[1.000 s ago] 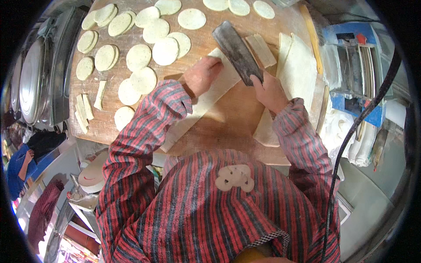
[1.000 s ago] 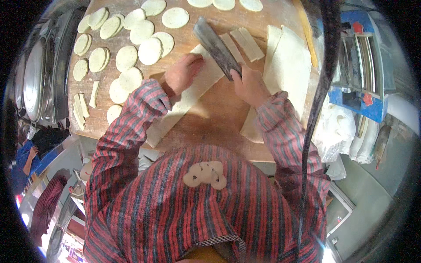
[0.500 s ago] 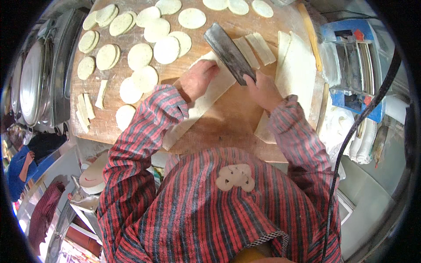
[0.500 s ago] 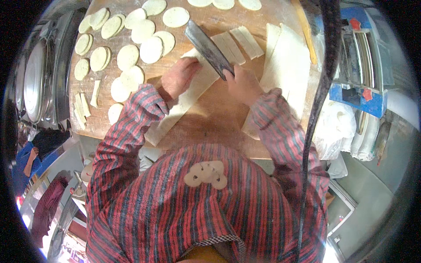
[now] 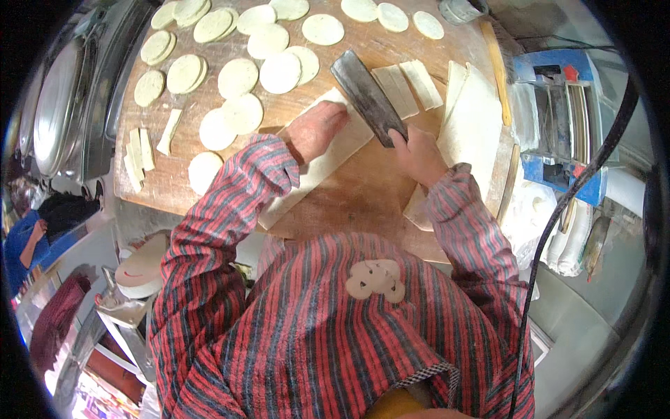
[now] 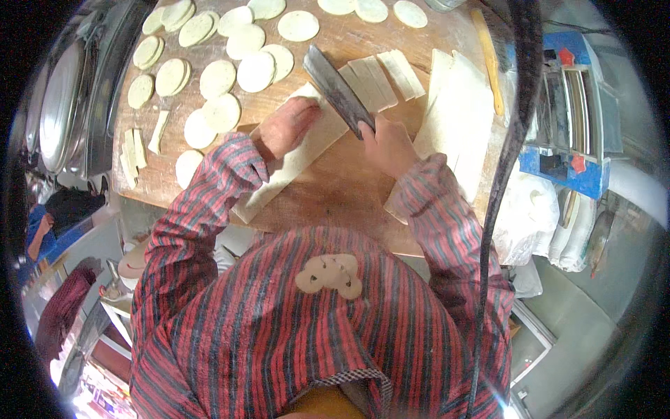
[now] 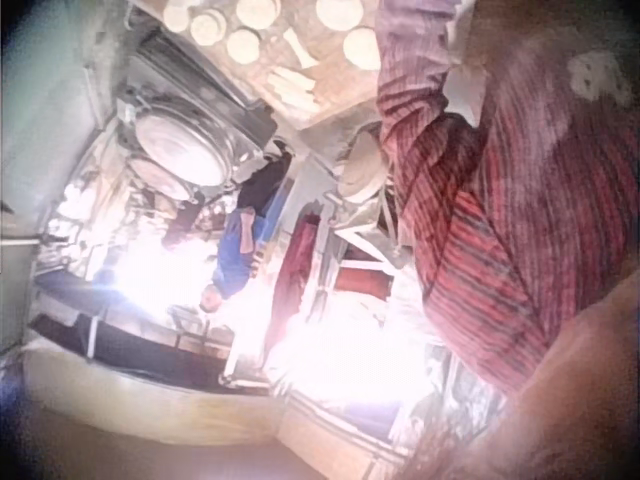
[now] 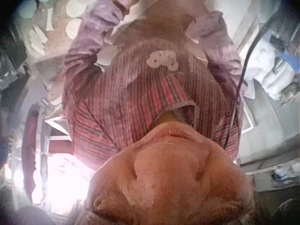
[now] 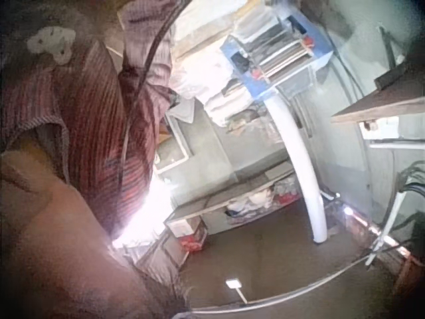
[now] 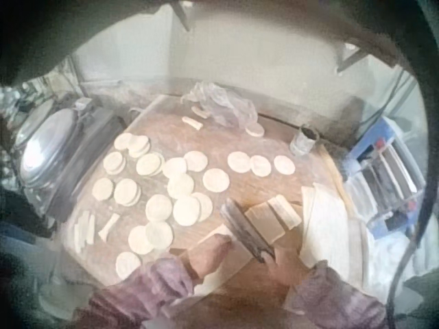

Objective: The person cuts a large sheet of dough into circular and rectangular pieces using a cleaver on a wooden board. They roll out the dough with a rolling pin, trim edges, and stack the cut pieces. The workspace contains multiple pre-cut dough circles and strips.

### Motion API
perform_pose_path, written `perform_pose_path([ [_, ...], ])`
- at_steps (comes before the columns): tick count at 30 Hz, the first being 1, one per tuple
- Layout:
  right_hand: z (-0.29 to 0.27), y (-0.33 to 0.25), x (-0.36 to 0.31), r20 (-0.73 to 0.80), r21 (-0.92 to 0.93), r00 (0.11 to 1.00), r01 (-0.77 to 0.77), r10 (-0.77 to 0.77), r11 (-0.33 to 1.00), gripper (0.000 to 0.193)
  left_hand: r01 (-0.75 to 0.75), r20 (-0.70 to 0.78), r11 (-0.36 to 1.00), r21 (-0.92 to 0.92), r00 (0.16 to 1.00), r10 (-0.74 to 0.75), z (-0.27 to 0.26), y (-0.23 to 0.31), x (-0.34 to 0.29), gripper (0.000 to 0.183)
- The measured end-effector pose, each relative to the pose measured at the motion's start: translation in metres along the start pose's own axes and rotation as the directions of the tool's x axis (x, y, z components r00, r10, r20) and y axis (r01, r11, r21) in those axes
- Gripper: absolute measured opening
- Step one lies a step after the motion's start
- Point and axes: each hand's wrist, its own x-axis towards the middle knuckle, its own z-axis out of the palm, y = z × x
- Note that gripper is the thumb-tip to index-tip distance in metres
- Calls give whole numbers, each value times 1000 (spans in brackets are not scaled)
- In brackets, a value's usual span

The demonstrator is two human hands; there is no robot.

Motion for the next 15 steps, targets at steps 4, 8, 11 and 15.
perform_pose_path([
  [4, 6, -2, -16, 95, -58, 995, 47, -42, 997, 36, -13, -96, 997, -82, 995, 5, 9, -12, -6, 25],
  [8, 30, -13, 5, 40, -115, 999, -23, 27, 993, 39, -78, -7, 997, -26, 997, 78, 10, -15, -6, 25],
  [11, 33, -16, 17, -82, -2, 997, 1, -1, 1000, 41, -305, 81, 922, 240, 952, 294, 2, -14, -10, 30],
  [15, 18, -14, -4, -74, -59, 997, -6, 2, 998, 40, -348, -40, 912, 219, 930, 364, -5, -15, -23, 28],
])
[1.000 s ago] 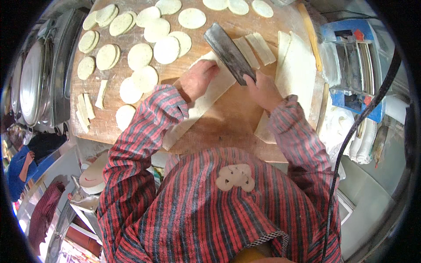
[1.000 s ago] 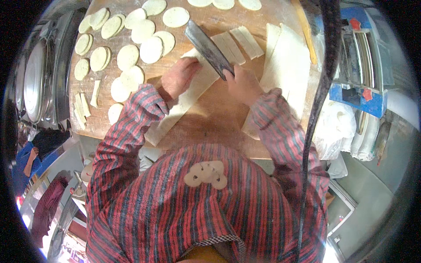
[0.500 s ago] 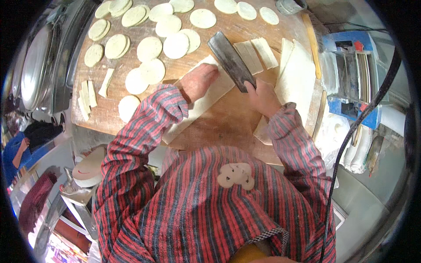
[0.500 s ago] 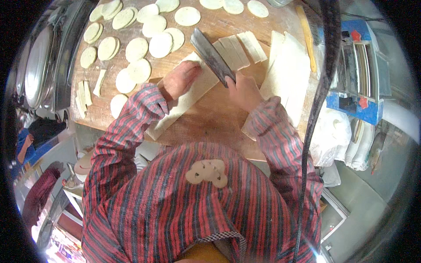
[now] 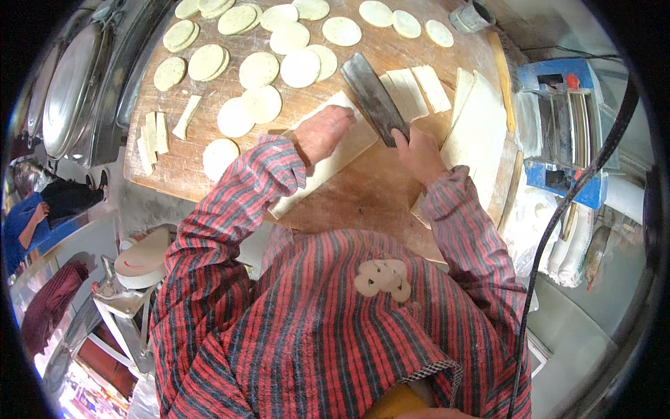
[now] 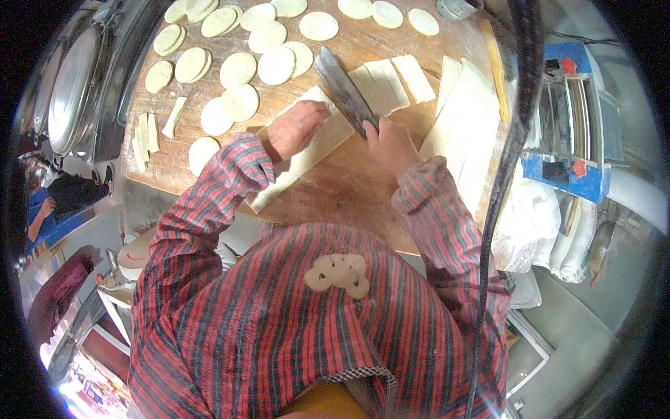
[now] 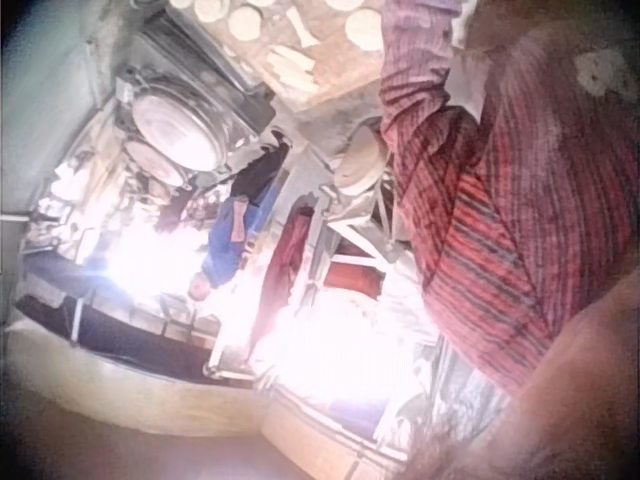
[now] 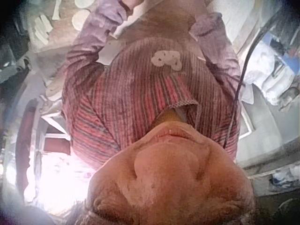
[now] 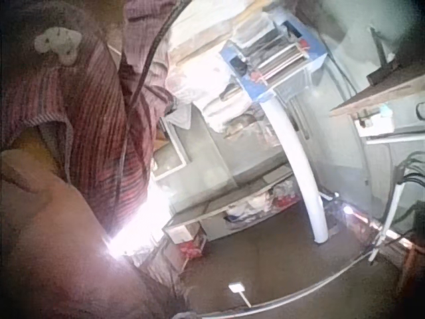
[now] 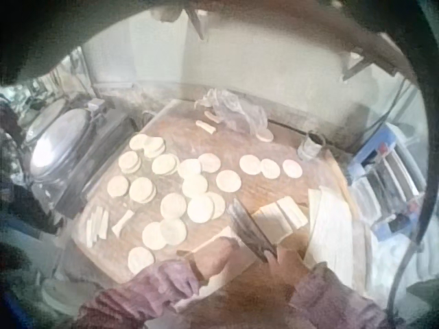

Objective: The person cuts a large sheet of dough into circular and rectangular pieces using a cleaver on a wooden board. They roll out the dough with a rolling pin, trim edges, and stack the cut pieces. The workspace contains multiple pre-cut dough circles and strips.

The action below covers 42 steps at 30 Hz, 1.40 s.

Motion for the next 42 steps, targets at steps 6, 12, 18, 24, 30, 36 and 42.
perform_pose_path([
  [6, 5, -11, -18, 125, -72, 990, 70, -60, 995, 40, 82, -19, 997, -3, 996, -82, 9, -5, -10, 29],
  [12, 25, -26, 6, 49, -31, 999, 7, -5, 999, 38, 15, -42, 998, -66, 999, -17, 6, 1, -16, 36],
  [18, 3, -21, -31, 127, 68, 991, 44, -53, 997, 37, 76, -45, 997, -10, 996, -77, 0, 3, -29, 34],
  [24, 28, -37, -18, 187, -24, 982, 10, -5, 1000, 36, 169, -10, 979, -118, 985, -172, 4, 2, -32, 33],
  [30, 32, -46, -14, -20, 65, 999, -30, 31, 997, 38, 69, -4, 995, -67, 998, -69, -10, 8, -45, 33],
  [36, 14, -46, -46, 170, -56, 984, 60, -50, 997, 37, 130, 48, 991, 28, 990, -131, -10, 6, -53, 32],
  [42, 48, -57, -23, 51, 13, 997, 65, -66, 998, 36, 227, 63, 971, -80, 973, -223, -14, 12, -57, 31],
])
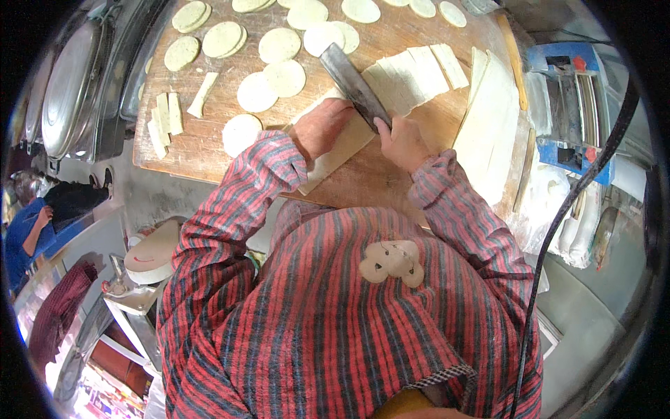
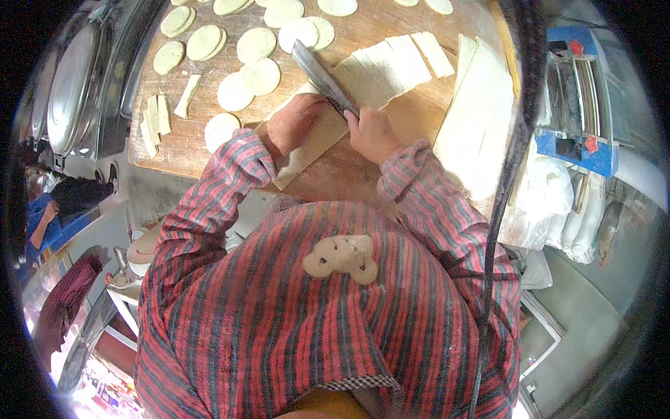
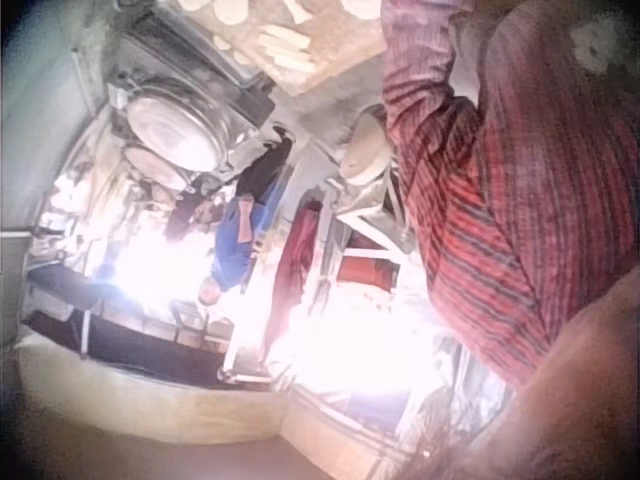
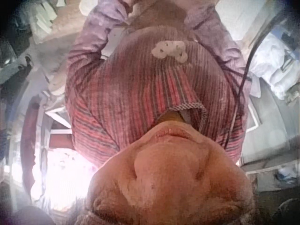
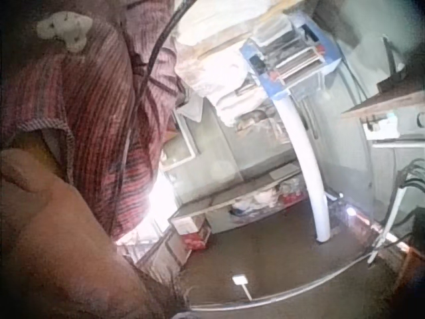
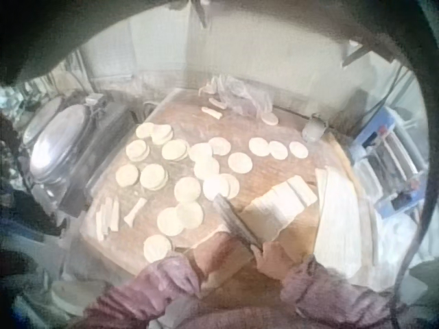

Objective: The person cuts a large sheet of dough into circular and rectangular pieces using a cleaver on a wooden board. They roll out the dough with a rolling pin, trim edges, and stack the cut pieces. The workspace contains multiple pre-cut dough circles and strips.

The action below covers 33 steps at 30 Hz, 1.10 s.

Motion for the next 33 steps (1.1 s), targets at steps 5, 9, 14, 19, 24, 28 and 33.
perform_pose_path([
  [5, -11, 3, -17, -14, 78, 1000, 12, -11, 997, 36, -39, 89, 997, 63, 995, 33, -14, -2, -7, 31],
  [9, -20, 1, -40, 139, 15, 990, -1, -1, 1000, 37, -94, 12, 993, 68, 996, 94, -10, -3, -15, 27],
  [14, 7, -8, -21, 71, 9, 997, -32, 31, 999, 37, 83, 22, 995, -56, 996, -81, -5, 1, -22, 26],
  [19, 8, -9, -18, -69, -4, 998, 14, -14, 1000, 38, -142, 23, 988, 61, 990, 141, -18, -2, -28, 27],
  [24, -7, -12, -45, 136, 45, 990, -26, 20, 999, 35, -66, -15, 998, 23, 998, 67, -18, -6, -36, 25],
  [28, 5, -18, -35, 142, -2, 990, 23, -23, 1000, 34, 96, 10, 991, -95, 995, -96, -14, -4, -39, 23],
  [33, 19, -24, -23, 23, 95, 1000, -18, 15, 995, 38, 15, 26, 998, -59, 1000, -13, -17, 1, -48, 25],
])
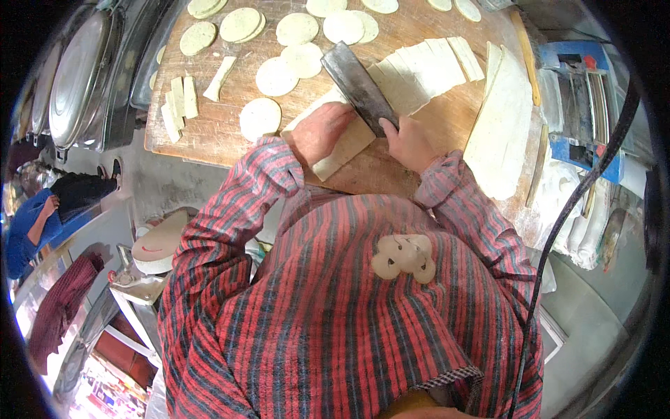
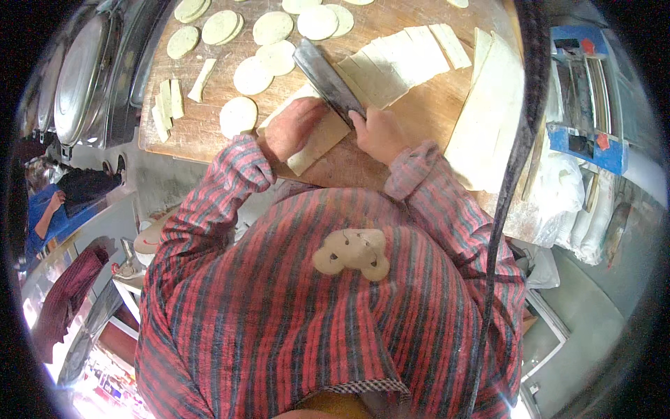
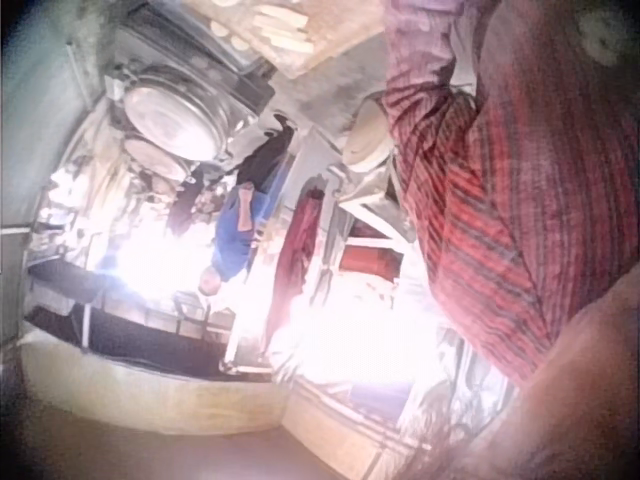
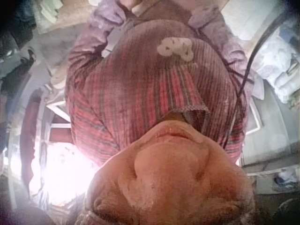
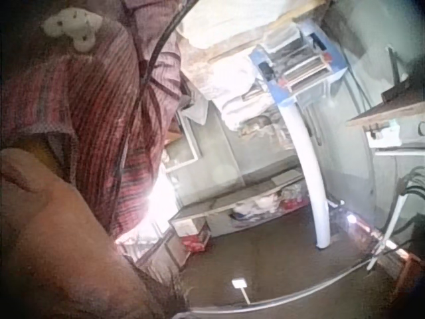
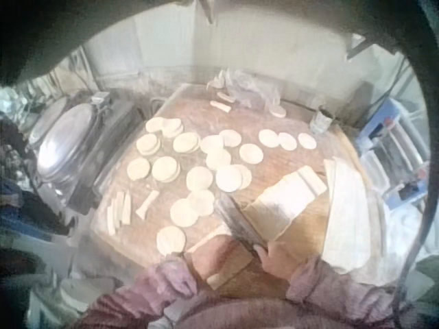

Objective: The person cuts a large sheet of dough into circular and rectangular pieces using a cleaver on a wooden board. They roll out the dough with a rolling pin, trim edges, and stack the cut pieces. The workspace contains multiple pre-cut dough circles and strips.

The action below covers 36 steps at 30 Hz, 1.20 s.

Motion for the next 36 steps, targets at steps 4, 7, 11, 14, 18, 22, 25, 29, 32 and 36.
perform_pose_path([
  [4, -13, 0, -21, 44, 51, 998, -49, 47, 997, 37, -52, -35, 989, 137, 998, 58, -1, -1, -10, 27],
  [7, -18, -2, -34, 175, -57, 985, 7, 3, 998, 34, 55, -29, 998, 34, 998, -54, 1, -4, -16, 28],
  [11, -5, -13, -25, 174, -133, 984, -8, 31, 991, 36, -8, -72, 992, 127, 997, 18, 4, 0, -19, 27],
  [14, 10, -24, -6, 125, -158, 990, -46, 66, 986, 39, 105, -41, 994, 28, 994, -104, 3, 7, -21, 27],
  [18, 3, -28, -9, 46, -23, 999, 19, -17, 1000, 36, -31, -68, 994, 102, 997, 38, -5, 11, -26, 25],
  [22, -11, -21, -40, 149, -28, 989, 20, -16, 999, 34, 33, -77, 997, 66, 997, -28, -8, 6, -35, 33],
  [25, -4, -21, -44, 181, -46, 982, 63, -53, 997, 35, -70, -54, 978, 195, 995, 82, -6, 3, -39, 33],
  [29, 19, -34, -22, 192, -50, 981, -1, 11, 999, 36, -24, -26, 981, 191, 999, 30, -4, 3, -41, 37],
  [32, 24, -40, -9, 21, 23, 994, 104, -104, 994, 36, -80, -33, 975, 207, 996, 88, -6, 3, -45, 38],
  [36, 12, -36, -30, 51, 22, 996, 70, -71, 997, 35, -106, -115, 983, 150, 986, 124, -11, 0, -54, 39],
])
